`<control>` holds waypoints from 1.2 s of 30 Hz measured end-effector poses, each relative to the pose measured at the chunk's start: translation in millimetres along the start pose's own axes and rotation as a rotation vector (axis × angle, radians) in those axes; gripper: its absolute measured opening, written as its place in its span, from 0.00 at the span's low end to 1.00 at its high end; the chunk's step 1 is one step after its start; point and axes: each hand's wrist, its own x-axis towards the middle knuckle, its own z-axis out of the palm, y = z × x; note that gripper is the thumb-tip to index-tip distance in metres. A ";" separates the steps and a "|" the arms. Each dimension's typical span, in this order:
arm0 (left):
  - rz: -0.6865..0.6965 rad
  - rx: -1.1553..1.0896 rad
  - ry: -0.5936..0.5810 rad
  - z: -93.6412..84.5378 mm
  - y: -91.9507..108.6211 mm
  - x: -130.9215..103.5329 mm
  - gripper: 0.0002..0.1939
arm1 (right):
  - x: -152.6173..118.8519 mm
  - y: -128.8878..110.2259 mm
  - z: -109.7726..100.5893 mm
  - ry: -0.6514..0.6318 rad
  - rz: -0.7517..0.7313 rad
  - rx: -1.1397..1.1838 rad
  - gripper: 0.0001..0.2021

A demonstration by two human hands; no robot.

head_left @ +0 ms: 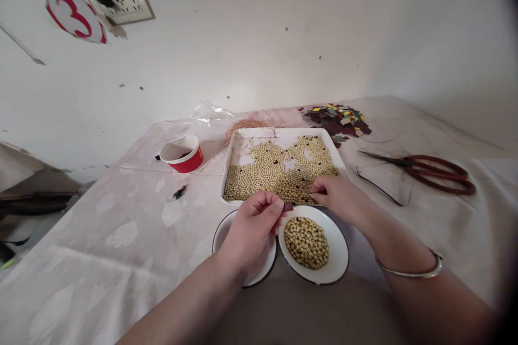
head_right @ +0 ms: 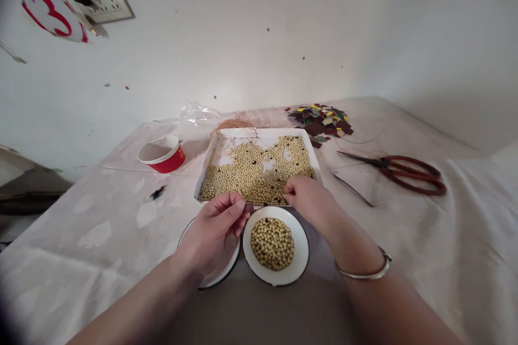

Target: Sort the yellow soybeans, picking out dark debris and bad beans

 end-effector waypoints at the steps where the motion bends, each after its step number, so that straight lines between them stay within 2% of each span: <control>1: 0.002 0.002 -0.002 -0.2 -0.1 0.2 0.09 | -0.1 -0.5 -0.3 -0.004 0.007 -0.006 0.05; 13: 0.030 0.015 -0.014 -1.3 -2.4 1.1 0.07 | 1.6 -5.0 -2.0 -0.015 0.022 -0.017 0.01; 16: 0.026 0.010 -0.006 -1.5 -2.3 0.6 0.07 | 0.2 -5.4 -0.8 -0.016 0.013 -0.026 0.04; 21: 0.029 0.027 -0.027 -2.1 -1.8 0.0 0.07 | -0.6 -9.2 -4.6 0.050 0.011 -0.012 0.05; 23: 0.030 0.024 -0.026 -1.4 -1.1 -0.4 0.07 | -3.6 -16.8 -9.3 0.123 0.006 0.014 0.06; 25: 0.029 0.019 -0.018 -0.4 0.0 -1.0 0.07 | -10.4 -29.2 -14.1 0.261 -0.052 0.084 0.07; 27: 0.026 0.032 -0.011 0.1 1.5 -1.4 0.07 | -20.6 -44.9 -16.7 0.415 -0.205 0.176 0.06; 29: 0.027 0.068 -0.015 -0.4 3.0 -1.4 0.07 | -31.8 -60.3 -16.0 0.505 -0.383 0.231 0.05; 32: 0.033 0.114 -0.030 -2.0 4.9 -0.8 0.08 | -43.4 -75.4 -10.4 0.478 -0.579 0.239 0.04; 36: 0.033 0.119 -0.025 -2.2 7.6 -0.3 0.09 | -44.6 -77.7 -4.4 0.431 -0.608 0.179 0.06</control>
